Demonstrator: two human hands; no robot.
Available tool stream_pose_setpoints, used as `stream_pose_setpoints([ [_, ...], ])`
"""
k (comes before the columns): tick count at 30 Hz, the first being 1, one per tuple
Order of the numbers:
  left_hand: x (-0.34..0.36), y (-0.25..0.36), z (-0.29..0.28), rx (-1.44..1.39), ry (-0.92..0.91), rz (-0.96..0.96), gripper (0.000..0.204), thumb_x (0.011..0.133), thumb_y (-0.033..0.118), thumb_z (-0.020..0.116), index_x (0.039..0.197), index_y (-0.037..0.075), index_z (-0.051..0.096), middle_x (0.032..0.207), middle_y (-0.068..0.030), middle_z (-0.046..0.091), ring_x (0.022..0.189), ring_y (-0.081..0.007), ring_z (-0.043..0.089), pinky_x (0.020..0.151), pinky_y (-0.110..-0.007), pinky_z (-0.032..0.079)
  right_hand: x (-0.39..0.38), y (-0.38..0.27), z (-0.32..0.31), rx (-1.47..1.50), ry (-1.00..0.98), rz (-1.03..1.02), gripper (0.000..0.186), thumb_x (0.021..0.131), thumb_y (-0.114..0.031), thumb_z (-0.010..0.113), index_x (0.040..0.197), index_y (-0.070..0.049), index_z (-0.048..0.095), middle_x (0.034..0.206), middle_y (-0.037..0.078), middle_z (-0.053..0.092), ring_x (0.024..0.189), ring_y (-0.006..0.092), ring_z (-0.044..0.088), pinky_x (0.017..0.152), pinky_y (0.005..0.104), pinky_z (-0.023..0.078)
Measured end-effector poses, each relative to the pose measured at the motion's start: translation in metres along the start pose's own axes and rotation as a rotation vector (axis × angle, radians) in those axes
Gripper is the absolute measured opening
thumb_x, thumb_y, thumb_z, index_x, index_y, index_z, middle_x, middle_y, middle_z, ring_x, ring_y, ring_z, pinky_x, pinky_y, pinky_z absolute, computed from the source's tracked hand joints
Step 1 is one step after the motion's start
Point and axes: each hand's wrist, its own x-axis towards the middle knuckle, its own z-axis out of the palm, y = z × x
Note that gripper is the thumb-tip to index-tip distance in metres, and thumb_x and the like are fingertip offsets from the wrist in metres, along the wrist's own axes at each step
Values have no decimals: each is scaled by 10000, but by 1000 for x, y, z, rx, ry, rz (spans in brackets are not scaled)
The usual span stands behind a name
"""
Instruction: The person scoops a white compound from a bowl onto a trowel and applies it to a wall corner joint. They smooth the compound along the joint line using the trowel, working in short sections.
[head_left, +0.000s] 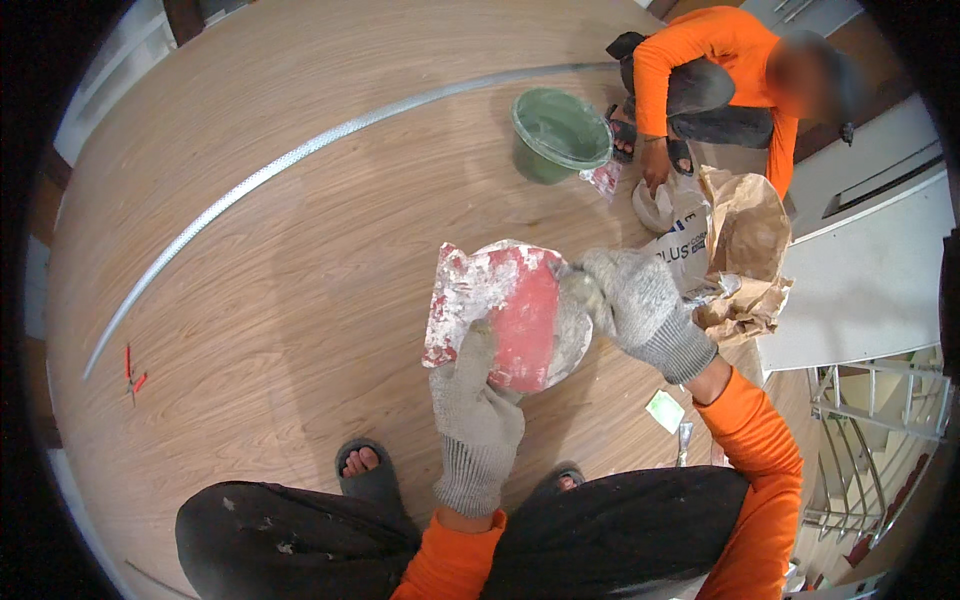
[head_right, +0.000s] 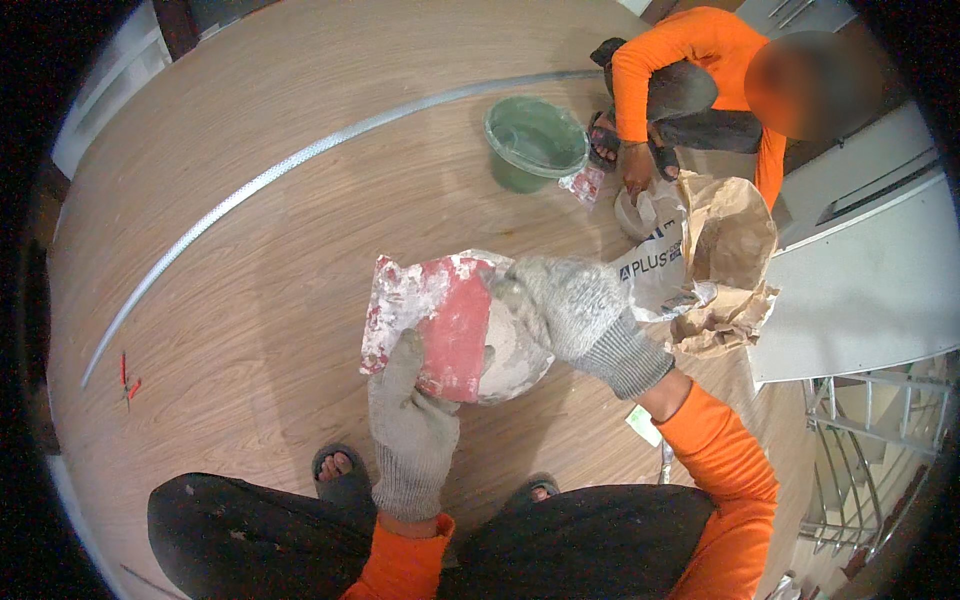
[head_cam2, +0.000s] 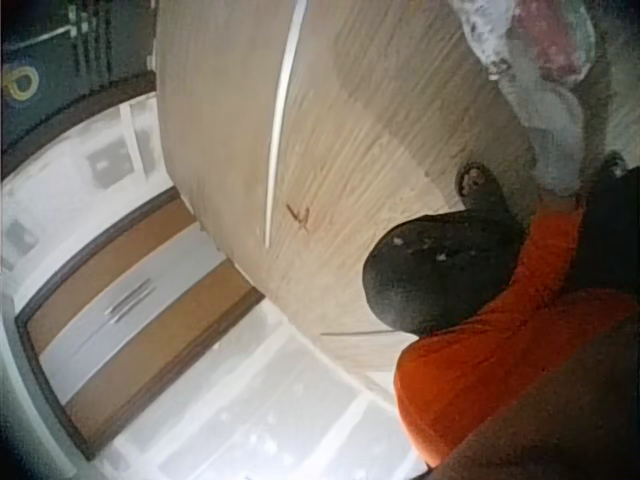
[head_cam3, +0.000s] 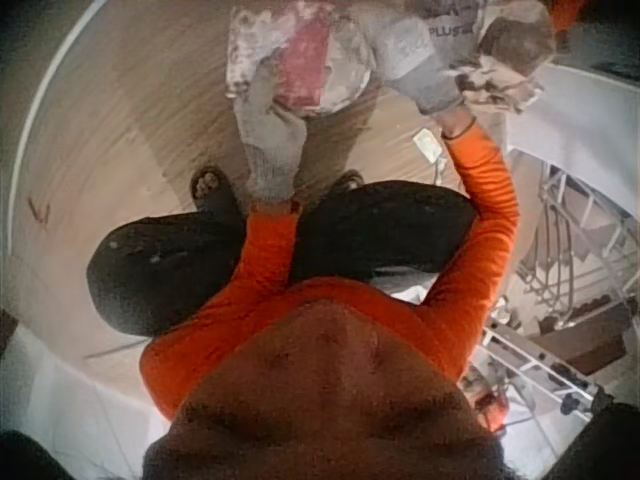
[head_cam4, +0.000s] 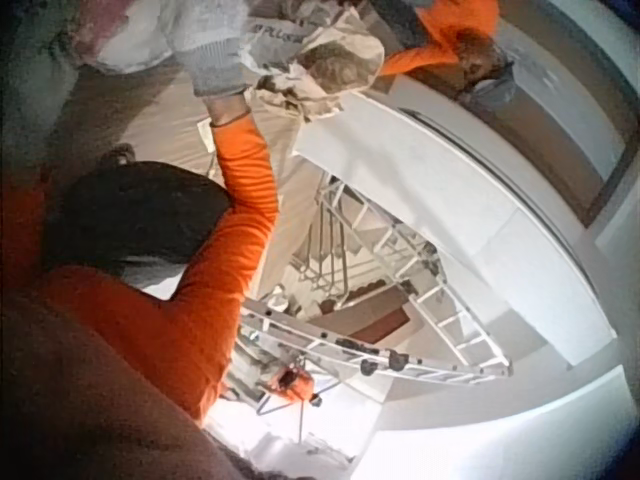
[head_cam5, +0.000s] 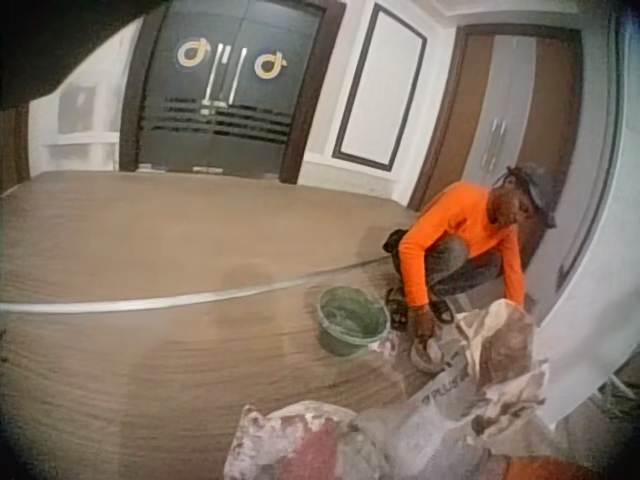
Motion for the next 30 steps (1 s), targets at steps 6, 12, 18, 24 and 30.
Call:
stream_pose_setpoints([
  [6, -1, 5, 7, -34, 10, 5, 237, 1052, 130, 589, 1266, 38, 631, 1232, -58, 673, 1148, -166, 658, 988, -368, 562, -2, -2, -8, -33, -127, 31, 359, 907, -298, 659, 1205, -98, 646, 1052, 152, 714, 978, 351, 704, 878, 476, 552],
  [12, 0, 4, -6, -65, 22, -11, 240, 1052, 127, 593, 1257, 13, 640, 1206, -69, 682, 1117, -158, 653, 958, -335, 549, -9, -6, -7, -68, -99, -140, 362, 893, -280, 669, 1207, -102, 644, 1070, 159, 706, 983, 354, 702, 872, 472, 555],
  [18, 3, 2, -12, 42, -57, -4, 271, 1039, 126, 620, 1283, 8, 632, 1215, -70, 683, 1096, -157, 654, 935, -321, 535, -9, 2, -2, -9, -72, -71, 328, 929, -284, 650, 1182, -76, 649, 1021, 179, 695, 937, 380, 690, 829, 484, 548],
  [24, 0, 0, -13, 126, -29, 61, 331, 1029, 113, 628, 1349, 38, 588, 1261, -49, 656, 1110, -127, 641, 961, -316, 524, -1, 4, -11, -10, -41, 5, 324, 943, -288, 643, 1145, -34, 652, 972, 201, 696, 912, 399, 684, 811, 490, 545],
  [30, 4, -2, -13, 124, 12, 18, 353, 1027, 109, 628, 1370, 42, 577, 1278, -40, 644, 1127, -114, 628, 949, -285, 516, -5, 2, -2, -6, -80, -4, 398, 910, -274, 652, 1246, -66, 608, 1079, 188, 720, 998, 365, 706, 876, 480, 553],
])
